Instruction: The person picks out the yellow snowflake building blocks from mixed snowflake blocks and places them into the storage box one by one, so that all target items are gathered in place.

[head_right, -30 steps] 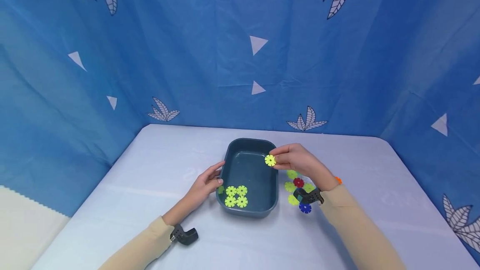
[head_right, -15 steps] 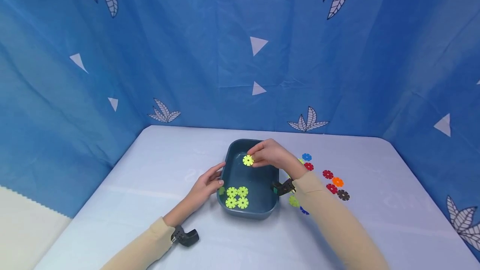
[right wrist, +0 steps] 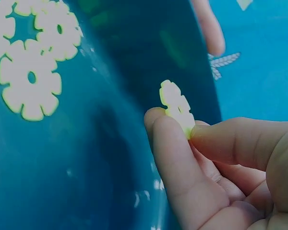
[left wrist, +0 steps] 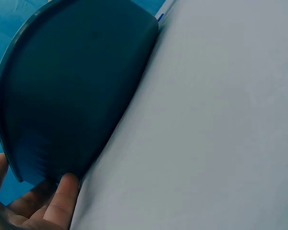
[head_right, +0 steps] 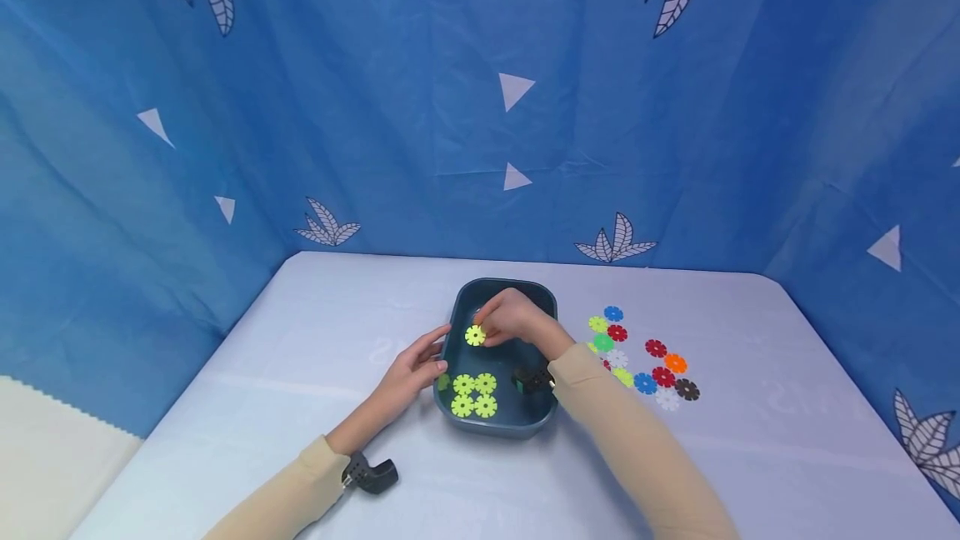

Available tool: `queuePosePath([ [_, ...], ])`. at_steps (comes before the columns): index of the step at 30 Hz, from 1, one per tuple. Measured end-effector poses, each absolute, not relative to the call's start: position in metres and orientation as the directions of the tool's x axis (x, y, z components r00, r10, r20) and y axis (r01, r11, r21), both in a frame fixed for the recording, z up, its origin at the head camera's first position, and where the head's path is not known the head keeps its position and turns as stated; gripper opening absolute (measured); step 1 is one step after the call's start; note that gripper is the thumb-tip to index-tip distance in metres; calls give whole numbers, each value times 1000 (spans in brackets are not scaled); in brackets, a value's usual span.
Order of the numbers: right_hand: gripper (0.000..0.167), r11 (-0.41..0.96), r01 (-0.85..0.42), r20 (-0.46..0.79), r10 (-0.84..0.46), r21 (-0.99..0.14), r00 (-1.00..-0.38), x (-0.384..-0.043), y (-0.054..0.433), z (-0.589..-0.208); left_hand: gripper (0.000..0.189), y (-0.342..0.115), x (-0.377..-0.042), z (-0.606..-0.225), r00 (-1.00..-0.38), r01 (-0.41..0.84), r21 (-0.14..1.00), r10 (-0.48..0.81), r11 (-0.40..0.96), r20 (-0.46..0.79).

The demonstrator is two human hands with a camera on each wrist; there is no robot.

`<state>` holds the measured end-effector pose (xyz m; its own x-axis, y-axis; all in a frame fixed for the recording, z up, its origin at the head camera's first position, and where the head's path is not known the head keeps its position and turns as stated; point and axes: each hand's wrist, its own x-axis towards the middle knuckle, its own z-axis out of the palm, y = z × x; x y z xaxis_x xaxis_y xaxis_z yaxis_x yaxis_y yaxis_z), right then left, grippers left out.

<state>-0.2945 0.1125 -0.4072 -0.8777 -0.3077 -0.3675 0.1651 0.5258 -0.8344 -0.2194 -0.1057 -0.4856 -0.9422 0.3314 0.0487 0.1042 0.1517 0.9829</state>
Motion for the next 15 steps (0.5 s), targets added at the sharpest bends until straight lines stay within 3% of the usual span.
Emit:
queuePosePath([
  [15,19,612,163,-402,-275,-774,-874,-289,98,-422,61,-106,-217,-484,-943,103,982,328,158,46],
])
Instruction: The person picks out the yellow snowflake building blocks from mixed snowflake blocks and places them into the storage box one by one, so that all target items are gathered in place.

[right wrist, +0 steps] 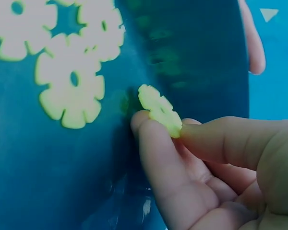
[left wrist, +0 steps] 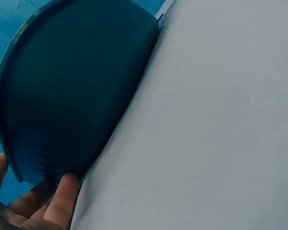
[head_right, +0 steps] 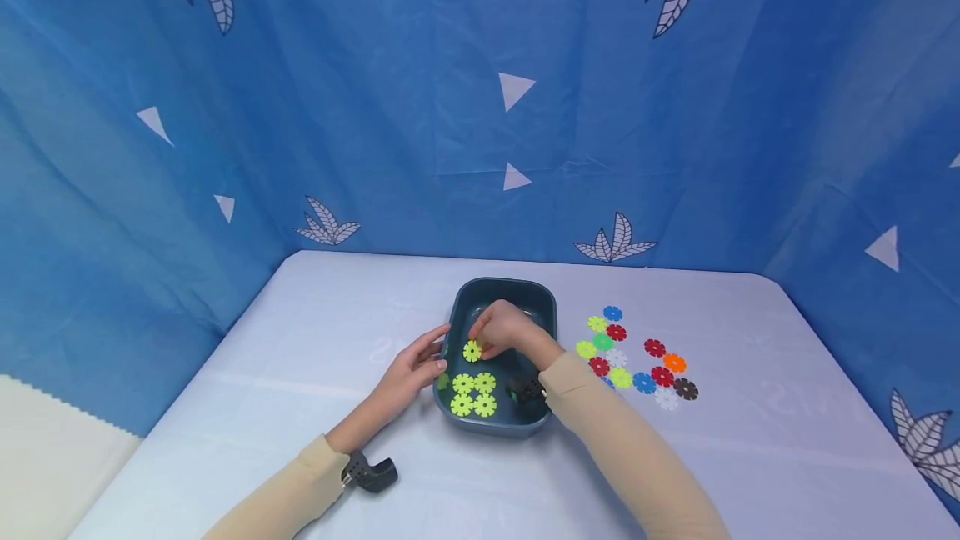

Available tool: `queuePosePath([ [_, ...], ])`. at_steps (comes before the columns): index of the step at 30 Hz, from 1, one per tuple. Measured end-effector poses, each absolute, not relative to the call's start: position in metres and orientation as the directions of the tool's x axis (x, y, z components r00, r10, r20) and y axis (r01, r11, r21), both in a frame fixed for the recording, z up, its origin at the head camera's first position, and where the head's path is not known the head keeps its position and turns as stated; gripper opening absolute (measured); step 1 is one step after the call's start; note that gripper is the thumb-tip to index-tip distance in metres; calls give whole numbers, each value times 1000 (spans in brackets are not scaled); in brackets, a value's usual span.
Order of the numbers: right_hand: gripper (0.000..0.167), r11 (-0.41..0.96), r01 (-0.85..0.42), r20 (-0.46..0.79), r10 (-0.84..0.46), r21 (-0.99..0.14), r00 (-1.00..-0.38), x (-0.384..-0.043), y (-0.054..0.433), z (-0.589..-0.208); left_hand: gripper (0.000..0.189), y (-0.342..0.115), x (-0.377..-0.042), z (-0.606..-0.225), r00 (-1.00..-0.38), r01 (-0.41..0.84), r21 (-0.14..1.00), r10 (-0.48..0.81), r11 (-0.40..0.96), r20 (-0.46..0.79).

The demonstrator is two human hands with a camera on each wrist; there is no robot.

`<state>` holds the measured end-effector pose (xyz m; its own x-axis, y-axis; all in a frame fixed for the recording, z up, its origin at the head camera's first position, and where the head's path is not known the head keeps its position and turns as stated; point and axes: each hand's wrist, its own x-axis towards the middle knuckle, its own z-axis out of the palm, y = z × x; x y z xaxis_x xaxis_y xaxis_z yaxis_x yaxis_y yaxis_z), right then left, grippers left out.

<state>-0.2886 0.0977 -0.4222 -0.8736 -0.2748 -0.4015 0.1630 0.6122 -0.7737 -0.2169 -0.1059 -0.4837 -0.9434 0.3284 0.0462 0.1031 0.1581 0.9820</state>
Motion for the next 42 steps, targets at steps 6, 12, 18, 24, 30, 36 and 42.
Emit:
queuePosePath([
  [6,17,663,129,-402,-278,-737,-872,-285,93,-421,60,-106,-217,-484,-944,103,982,326,158,46],
  [12,17,681,88,-396,-311,-727,-864,-281,92,-418,61,-106,-216,-483,-944,100,982,326,157,44],
  [18,20,691,53,-378,-328,-721,-865,-281,92,-419,61,-106,-217,-483,-942,110,982,330,155,53],
  [24,21,697,30,-364,-336,-717,-869,-280,92,-418,61,-107,-217,-484,-939,116,981,338,156,57],
  [30,20,706,-45,-266,-325,-707,-908,-279,93,-417,61,-107,-217,-484,-937,120,982,345,144,64],
  [36,21,697,-36,-237,-291,-717,-927,-278,94,-416,61,-106,-215,-482,-938,119,983,340,140,65],
  [42,22,686,-16,-259,-296,-728,-920,-278,95,-417,62,-106,-215,-482,-939,122,983,336,139,69],
])
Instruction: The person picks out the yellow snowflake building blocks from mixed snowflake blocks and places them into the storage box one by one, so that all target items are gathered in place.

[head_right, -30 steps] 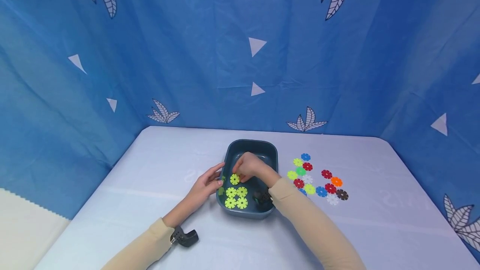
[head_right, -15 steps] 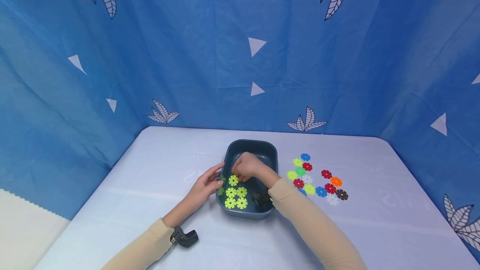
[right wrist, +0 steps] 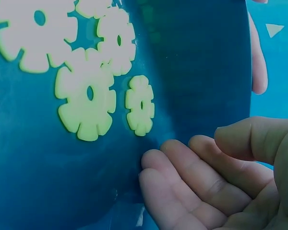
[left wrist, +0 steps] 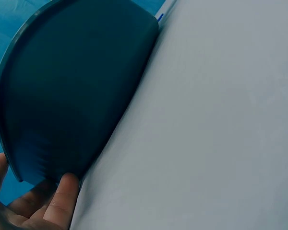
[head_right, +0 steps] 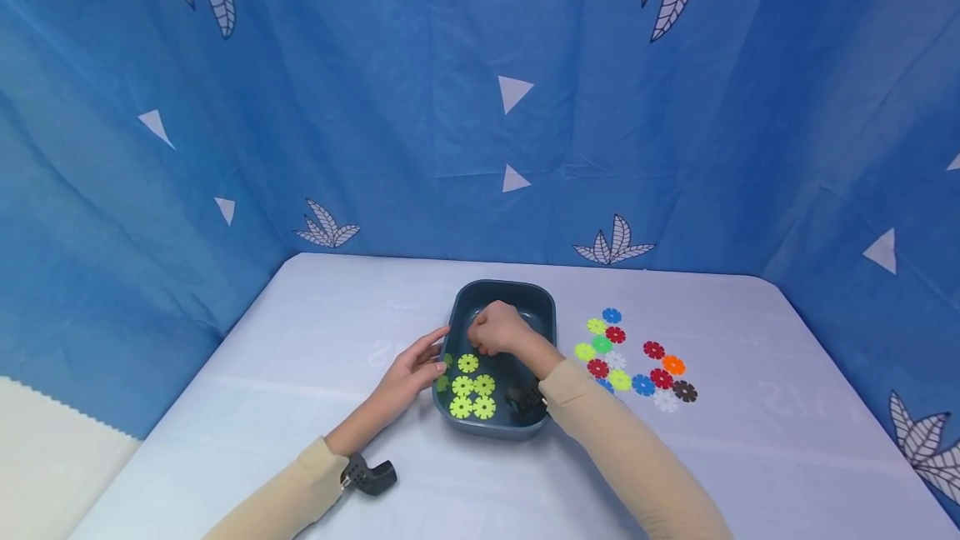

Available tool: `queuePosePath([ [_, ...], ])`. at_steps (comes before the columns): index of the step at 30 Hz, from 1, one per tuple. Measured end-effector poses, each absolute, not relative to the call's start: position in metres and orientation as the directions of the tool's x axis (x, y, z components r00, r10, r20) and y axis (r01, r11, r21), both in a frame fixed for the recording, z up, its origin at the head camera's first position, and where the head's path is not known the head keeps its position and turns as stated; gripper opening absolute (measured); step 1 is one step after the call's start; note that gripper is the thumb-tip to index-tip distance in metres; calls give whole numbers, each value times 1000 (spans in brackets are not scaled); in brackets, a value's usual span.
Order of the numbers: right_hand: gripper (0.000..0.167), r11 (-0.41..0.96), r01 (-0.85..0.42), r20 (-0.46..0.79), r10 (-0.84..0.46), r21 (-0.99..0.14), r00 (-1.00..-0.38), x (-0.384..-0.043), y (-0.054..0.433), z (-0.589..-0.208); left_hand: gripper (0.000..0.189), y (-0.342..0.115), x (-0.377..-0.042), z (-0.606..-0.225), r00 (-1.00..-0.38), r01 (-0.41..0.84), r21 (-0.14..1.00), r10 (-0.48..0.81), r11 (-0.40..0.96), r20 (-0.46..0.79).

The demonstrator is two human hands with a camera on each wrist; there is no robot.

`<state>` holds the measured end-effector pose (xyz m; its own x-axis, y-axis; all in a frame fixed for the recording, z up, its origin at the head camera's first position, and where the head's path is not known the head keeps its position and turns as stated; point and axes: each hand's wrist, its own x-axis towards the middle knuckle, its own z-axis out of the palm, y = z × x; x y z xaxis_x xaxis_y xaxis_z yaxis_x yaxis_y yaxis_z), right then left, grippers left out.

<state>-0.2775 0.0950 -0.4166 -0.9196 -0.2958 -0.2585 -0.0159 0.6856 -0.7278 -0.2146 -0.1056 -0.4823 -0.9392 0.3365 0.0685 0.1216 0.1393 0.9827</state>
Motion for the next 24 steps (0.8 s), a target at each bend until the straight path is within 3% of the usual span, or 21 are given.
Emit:
queuePosePath([
  [15,23,697,7,-282,-282,-717,-917,-275,100,-415,61,-105,-217,-485,-936,111,985,348,130,59],
  [24,31,686,-67,-200,-303,-725,-932,-281,129,-383,61,-106,-218,-486,-939,114,984,339,139,61],
])
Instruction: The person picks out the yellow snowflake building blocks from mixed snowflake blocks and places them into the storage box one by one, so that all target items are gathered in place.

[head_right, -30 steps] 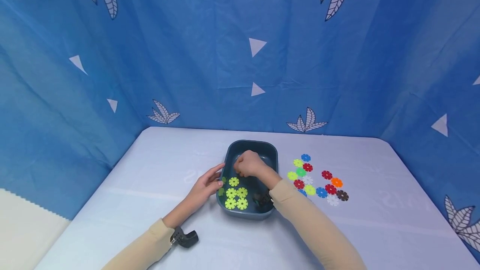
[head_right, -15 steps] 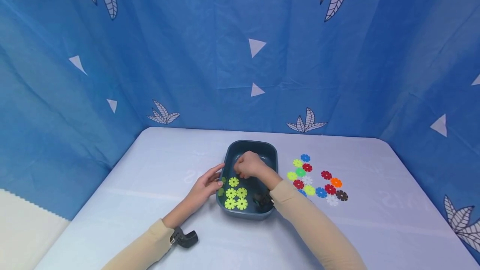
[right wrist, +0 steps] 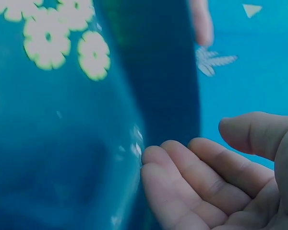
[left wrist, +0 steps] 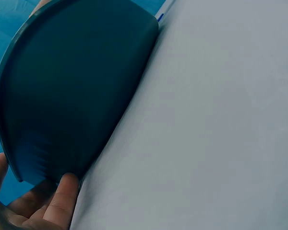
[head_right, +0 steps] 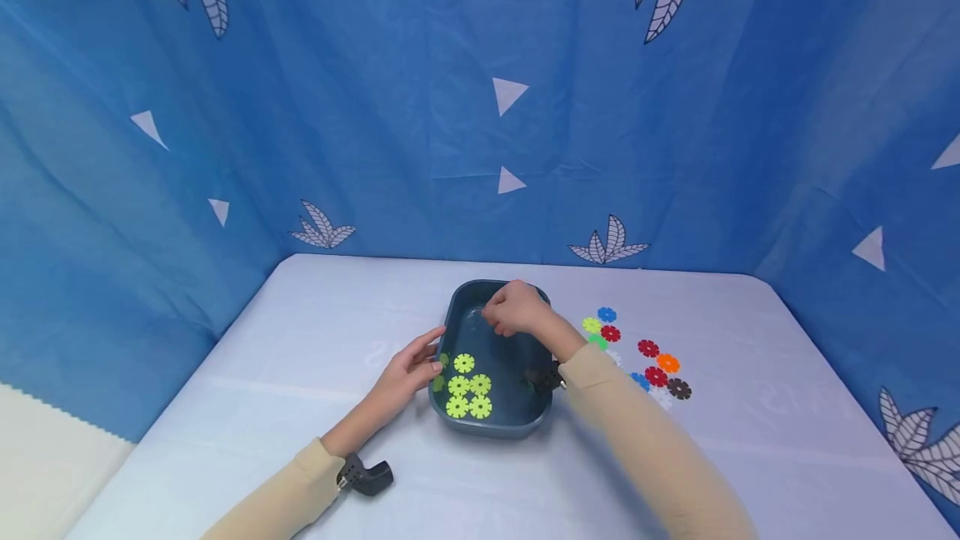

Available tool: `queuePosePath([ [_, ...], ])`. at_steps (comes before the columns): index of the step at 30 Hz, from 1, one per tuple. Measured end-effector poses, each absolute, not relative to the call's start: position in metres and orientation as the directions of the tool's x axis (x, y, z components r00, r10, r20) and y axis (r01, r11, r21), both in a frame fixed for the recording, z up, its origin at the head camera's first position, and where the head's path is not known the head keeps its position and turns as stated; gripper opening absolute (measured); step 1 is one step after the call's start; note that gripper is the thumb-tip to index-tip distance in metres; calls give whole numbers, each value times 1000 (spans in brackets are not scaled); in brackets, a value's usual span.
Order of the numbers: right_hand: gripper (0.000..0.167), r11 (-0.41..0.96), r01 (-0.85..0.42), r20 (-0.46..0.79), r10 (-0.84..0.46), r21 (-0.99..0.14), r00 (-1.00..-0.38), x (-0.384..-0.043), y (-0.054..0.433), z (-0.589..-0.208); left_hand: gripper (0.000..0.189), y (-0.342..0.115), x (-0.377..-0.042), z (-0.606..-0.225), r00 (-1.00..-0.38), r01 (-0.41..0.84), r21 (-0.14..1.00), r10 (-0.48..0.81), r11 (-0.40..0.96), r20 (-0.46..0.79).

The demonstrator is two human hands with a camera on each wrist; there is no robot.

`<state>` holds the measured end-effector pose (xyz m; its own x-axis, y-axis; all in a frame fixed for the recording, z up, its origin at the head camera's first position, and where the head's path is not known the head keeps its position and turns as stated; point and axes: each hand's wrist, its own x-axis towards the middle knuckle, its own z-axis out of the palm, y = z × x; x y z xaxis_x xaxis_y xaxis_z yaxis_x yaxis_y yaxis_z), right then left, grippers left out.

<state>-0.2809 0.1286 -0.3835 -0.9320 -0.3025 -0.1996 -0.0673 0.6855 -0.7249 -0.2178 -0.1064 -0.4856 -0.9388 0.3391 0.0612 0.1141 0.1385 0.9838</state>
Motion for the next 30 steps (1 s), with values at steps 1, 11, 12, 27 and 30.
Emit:
queuePosePath([
  [1,32,686,-74,-191,-302,-724,-934,-282,133,-379,61,-107,-218,-486,-940,113,983,337,141,60],
  [11,41,704,-2,-197,-202,-711,-959,-298,191,-356,61,-110,-216,-485,-947,109,982,317,154,55],
  [12,42,710,11,-202,-185,-704,-962,-299,198,-356,61,-110,-216,-485,-947,109,982,317,154,55],
  [27,46,761,240,-310,54,-603,-949,-310,266,-401,61,-108,-216,-487,-944,109,983,327,147,56],
  [30,46,774,266,-324,83,-575,-942,-310,271,-412,61,-107,-216,-486,-941,112,983,332,145,59],
])
